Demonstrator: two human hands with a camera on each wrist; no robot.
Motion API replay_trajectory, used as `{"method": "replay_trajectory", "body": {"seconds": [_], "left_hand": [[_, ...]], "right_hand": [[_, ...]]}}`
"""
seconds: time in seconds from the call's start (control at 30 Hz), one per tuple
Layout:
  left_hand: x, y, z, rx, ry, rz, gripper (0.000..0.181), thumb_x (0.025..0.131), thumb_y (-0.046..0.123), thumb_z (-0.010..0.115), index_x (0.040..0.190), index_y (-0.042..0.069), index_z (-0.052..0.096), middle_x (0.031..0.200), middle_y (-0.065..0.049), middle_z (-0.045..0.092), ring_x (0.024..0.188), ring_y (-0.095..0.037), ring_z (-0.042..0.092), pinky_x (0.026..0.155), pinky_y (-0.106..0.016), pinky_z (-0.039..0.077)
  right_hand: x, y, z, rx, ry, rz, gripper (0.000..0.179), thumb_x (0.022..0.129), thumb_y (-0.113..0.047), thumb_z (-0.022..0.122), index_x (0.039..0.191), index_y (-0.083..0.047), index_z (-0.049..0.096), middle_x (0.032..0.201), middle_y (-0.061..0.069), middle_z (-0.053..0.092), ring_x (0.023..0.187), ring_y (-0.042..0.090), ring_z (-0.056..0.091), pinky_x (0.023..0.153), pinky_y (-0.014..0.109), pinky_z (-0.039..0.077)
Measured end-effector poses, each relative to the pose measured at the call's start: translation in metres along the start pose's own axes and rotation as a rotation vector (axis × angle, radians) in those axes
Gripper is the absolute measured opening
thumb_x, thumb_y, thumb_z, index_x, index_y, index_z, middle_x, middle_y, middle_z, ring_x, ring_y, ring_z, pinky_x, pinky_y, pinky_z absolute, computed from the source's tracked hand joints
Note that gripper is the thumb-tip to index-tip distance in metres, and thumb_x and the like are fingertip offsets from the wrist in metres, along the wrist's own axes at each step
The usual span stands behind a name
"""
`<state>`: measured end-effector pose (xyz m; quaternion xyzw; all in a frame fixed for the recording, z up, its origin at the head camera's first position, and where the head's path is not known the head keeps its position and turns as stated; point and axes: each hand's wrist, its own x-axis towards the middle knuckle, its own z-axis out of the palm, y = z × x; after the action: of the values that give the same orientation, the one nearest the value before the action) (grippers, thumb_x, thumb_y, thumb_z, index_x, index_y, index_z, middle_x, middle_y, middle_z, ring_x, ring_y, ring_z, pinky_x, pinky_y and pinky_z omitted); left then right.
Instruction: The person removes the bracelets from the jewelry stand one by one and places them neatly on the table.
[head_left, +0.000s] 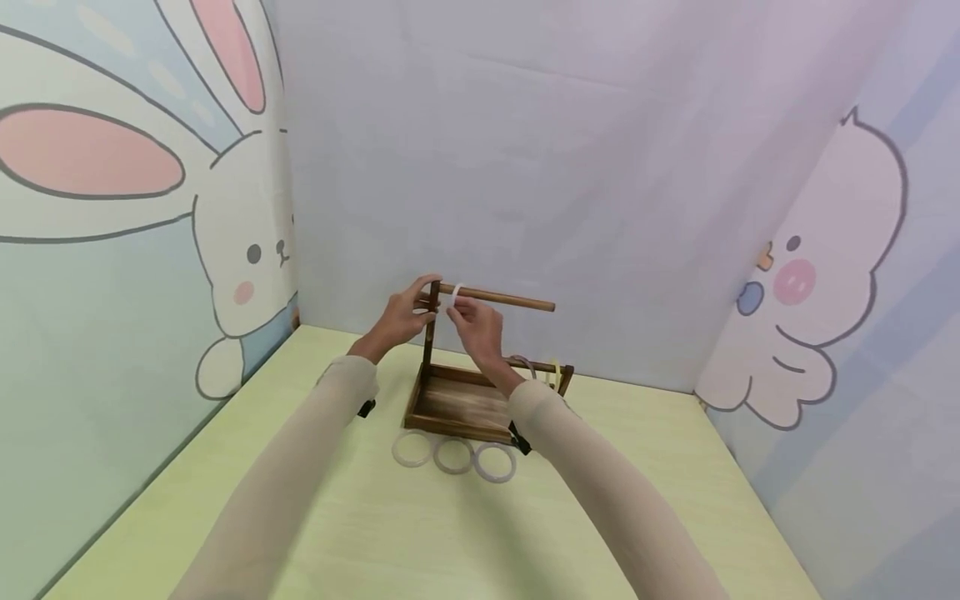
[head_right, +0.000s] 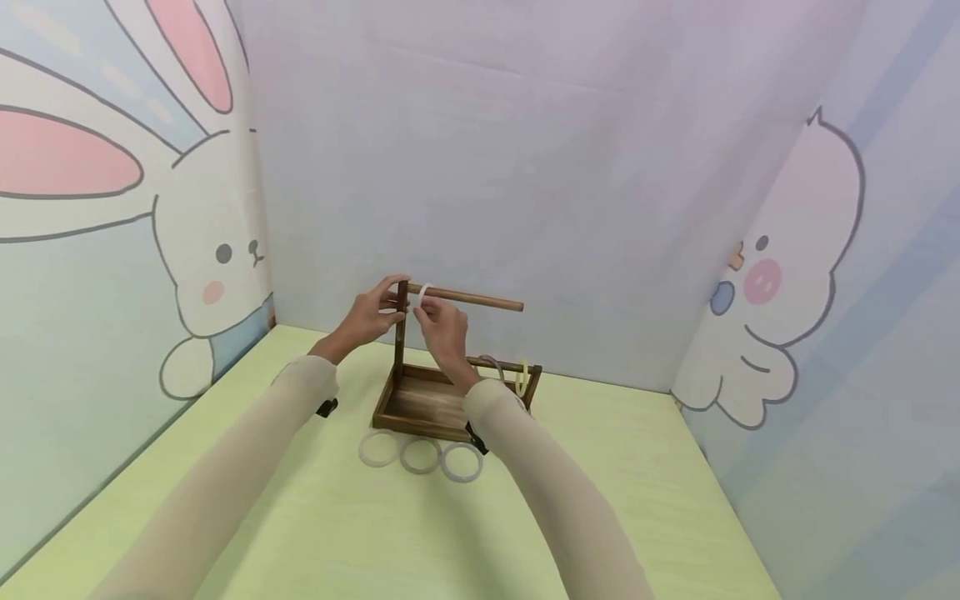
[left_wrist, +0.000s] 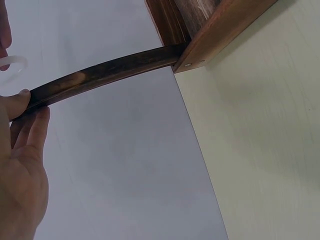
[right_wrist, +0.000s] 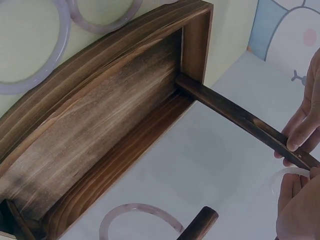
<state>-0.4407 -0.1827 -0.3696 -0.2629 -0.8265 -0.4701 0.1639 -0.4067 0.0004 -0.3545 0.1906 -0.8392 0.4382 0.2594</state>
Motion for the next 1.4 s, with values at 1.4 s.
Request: {"method": "replay_trajectory", "body": {"seconds": [1.4], "left_hand": [[-0.003, -0.02, -0.018, -0.026, -0.006, 0.001, 0.073, 0.097, -0.011, 0.066, 0.158, 0.02, 0.039, 0.128, -0.027, 0.066, 0.125, -0.04, 0.064, 0.099, -0.049, 0.058]], "right_hand": [[-0.001, 0.033, -0.061, 0.153, 0.02, 0.173, 0.023, 0.1, -0.004, 0.07, 0.12, 0.005, 0.074, 0.107, 0.022, 0.076, 0.091, 0.031, 0.078, 0.072, 0.026, 0.064]]}}
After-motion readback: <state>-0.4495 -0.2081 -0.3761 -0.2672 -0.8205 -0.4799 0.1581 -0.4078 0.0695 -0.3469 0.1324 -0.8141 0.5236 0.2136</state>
